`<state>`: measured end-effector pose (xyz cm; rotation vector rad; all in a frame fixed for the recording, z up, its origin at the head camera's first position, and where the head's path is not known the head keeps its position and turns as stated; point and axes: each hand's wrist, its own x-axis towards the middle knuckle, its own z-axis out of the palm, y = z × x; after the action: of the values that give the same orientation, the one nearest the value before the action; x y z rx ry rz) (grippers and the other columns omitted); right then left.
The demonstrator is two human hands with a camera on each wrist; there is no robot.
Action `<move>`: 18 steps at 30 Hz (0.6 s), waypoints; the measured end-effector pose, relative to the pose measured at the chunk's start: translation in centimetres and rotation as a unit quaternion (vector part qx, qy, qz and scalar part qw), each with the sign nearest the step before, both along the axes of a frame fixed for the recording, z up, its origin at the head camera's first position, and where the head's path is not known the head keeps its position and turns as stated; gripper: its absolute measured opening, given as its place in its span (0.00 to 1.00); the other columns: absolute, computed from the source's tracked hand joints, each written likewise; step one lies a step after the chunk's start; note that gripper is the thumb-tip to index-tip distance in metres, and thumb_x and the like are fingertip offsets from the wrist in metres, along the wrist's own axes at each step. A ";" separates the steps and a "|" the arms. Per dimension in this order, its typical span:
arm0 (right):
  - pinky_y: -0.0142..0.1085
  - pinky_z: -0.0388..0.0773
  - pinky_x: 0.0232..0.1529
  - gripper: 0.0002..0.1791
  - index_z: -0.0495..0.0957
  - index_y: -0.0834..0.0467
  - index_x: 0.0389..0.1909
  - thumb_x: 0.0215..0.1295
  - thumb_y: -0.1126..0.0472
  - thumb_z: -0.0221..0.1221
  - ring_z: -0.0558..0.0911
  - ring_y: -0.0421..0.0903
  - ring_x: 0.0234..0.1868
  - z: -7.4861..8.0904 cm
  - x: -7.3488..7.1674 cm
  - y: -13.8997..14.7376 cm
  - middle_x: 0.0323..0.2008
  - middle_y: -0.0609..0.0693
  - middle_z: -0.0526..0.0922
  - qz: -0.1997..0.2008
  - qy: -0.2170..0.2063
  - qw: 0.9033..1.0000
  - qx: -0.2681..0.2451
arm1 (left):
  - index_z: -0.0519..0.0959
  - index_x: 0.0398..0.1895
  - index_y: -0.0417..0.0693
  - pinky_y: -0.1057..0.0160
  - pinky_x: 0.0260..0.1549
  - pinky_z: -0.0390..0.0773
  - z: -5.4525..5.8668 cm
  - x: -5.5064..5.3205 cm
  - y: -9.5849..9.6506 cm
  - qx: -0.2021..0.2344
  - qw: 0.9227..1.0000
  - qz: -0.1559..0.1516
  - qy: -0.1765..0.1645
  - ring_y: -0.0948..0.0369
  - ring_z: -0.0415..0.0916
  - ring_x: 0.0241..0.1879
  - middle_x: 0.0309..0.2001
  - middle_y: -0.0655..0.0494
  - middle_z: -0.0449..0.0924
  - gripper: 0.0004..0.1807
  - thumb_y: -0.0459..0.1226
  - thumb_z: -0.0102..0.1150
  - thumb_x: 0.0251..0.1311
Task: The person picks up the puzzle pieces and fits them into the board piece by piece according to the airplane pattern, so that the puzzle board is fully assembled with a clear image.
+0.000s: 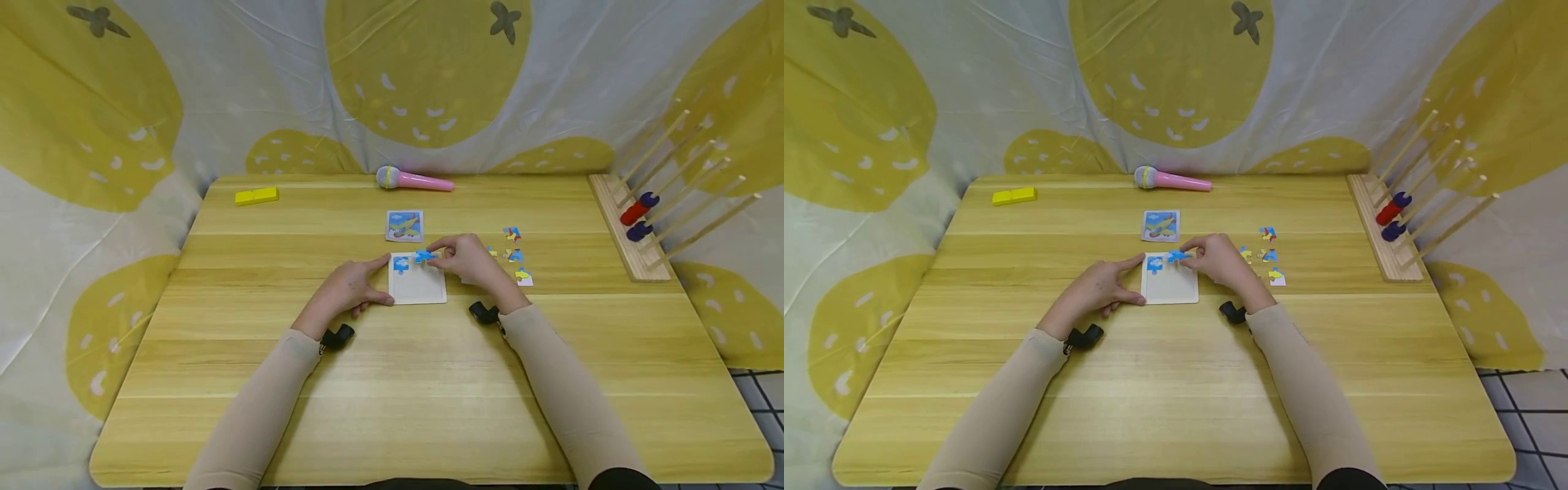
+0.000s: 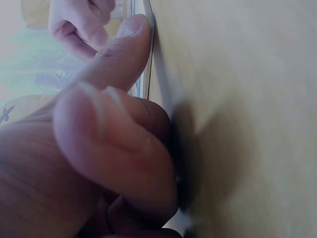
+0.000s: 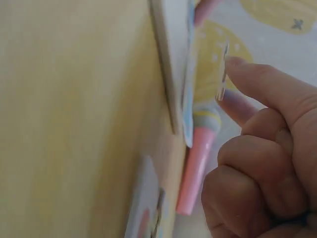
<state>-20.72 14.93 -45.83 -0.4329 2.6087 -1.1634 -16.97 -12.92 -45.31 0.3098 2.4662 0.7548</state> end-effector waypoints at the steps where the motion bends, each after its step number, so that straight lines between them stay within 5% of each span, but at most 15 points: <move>1: 0.32 0.55 0.21 0.14 0.90 0.54 0.51 0.69 0.53 0.71 0.59 0.41 0.18 -0.3 0.0 -0.3 0.16 0.43 0.60 0.003 -0.001 1.000 -0.002 | 0.56 0.86 0.68 0.64 0.15 0.77 0.0 0.0 0.0 -0.003 1.000 -0.001 0.002 0.60 0.74 0.10 0.13 0.56 0.77 0.57 0.56 0.79 0.55; 18: 0.32 0.56 0.21 0.17 0.89 0.54 0.56 0.71 0.52 0.70 0.58 0.40 0.18 -1.0 0.0 -1.8 0.15 0.43 0.60 0.017 -0.013 1.000 0.021 | 0.56 0.86 0.69 0.63 0.18 0.78 0.0 0.0 -0.1 -0.006 1.000 -0.002 0.007 0.59 0.76 0.10 0.13 0.56 0.78 0.57 0.57 0.79 0.55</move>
<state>-20.75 13.17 -46.81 -0.4500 2.5876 -1.0951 -16.94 -12.97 -45.26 0.3176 2.4809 0.7389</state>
